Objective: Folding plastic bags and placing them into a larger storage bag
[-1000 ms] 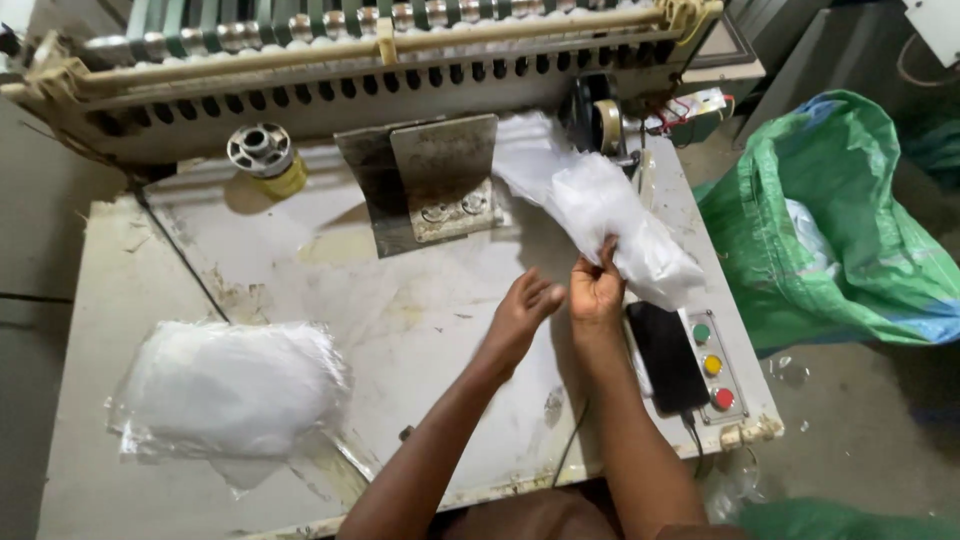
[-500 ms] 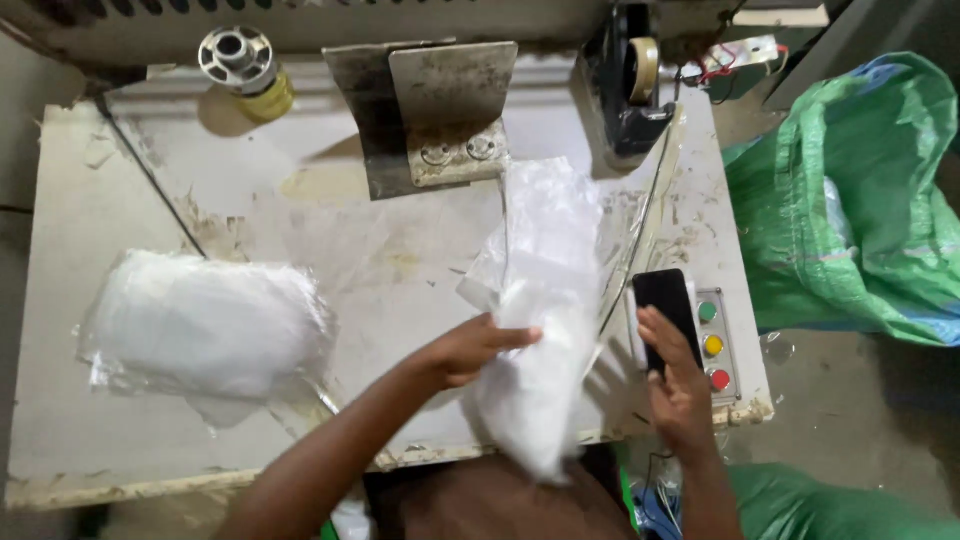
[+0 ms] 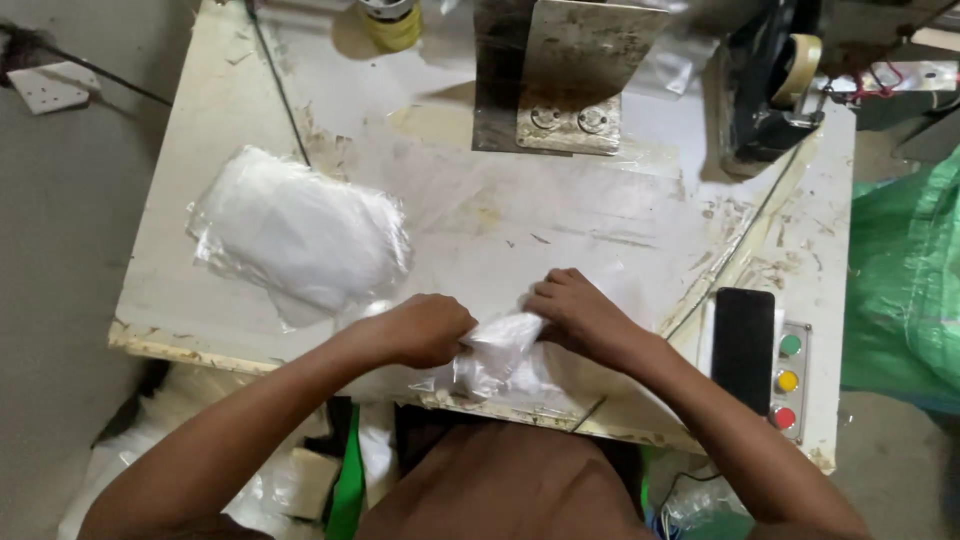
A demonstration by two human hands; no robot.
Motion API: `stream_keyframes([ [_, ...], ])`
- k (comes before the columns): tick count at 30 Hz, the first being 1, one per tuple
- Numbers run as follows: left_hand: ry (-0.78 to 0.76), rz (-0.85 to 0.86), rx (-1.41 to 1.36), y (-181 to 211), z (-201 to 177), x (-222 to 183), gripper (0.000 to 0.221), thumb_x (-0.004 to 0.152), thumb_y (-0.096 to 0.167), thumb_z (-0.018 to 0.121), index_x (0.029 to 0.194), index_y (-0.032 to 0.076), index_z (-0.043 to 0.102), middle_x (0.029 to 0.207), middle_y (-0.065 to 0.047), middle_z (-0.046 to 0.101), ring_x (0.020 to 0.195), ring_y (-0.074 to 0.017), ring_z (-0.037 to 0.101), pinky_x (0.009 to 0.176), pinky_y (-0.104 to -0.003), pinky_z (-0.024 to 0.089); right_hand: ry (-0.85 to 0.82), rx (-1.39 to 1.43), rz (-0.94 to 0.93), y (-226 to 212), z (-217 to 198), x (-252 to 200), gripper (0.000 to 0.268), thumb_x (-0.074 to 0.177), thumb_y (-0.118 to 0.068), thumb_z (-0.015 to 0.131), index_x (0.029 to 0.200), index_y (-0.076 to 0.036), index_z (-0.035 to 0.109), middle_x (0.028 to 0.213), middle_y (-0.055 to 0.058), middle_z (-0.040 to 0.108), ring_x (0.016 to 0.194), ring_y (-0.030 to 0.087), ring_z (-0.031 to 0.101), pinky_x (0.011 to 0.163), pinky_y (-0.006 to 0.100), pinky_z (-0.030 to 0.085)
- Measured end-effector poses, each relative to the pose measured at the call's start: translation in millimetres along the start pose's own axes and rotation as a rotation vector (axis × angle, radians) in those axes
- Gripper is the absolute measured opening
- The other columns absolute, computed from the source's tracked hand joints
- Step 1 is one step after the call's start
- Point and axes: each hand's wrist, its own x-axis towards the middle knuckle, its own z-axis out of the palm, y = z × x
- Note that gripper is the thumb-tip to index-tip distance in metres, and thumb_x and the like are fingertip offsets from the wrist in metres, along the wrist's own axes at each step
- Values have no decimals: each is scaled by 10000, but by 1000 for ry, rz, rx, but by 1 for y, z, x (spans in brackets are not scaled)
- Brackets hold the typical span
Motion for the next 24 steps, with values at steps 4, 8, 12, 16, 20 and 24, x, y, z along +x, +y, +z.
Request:
stream_keyframes([
  [4,477,51,326,-8,33,-9,123,959,128,554,1020,129,662,799,-100,715,724,-344,745,605,-491,592,147,-243,95,-5,29,-27,153,961,-362,611,871,-241,591,764,-41,495,729,186,529,762,380,476],
  [8,672,52,335,-39,70,20,141,1004,210,453,943,178,576,656,-55,636,607,-328,731,540,-504,575,292,-410,42,-20,44,-45,119,1023,-276,490,940,-254,572,638,-45,467,473,176,499,474,316,478],
  [12,669,65,382,-24,77,25,178,998,204,423,867,201,542,593,-12,641,548,-276,716,532,-449,572,292,-380,-72,-23,37,-46,151,1038,-218,451,973,-186,583,637,-16,482,486,186,534,463,336,488],
  [16,837,78,433,-54,70,29,211,1001,250,446,818,210,543,555,-37,615,522,-313,705,491,-461,564,237,-315,122,-6,30,-50,105,1009,-280,517,951,-198,547,640,-18,535,537,195,637,520,332,549],
  [20,879,104,508,-55,78,31,123,975,256,455,892,276,544,605,-5,633,591,-279,734,504,-477,574,292,-289,115,-2,47,-56,158,1004,-291,544,937,-157,594,634,59,598,587,267,681,551,393,581],
  [24,976,-98,456,-107,22,-16,147,958,271,464,893,235,589,590,-62,634,596,-342,723,545,-512,571,352,-261,515,59,-3,-97,220,996,-338,545,1083,-153,626,735,144,668,764,371,722,690,507,594],
])
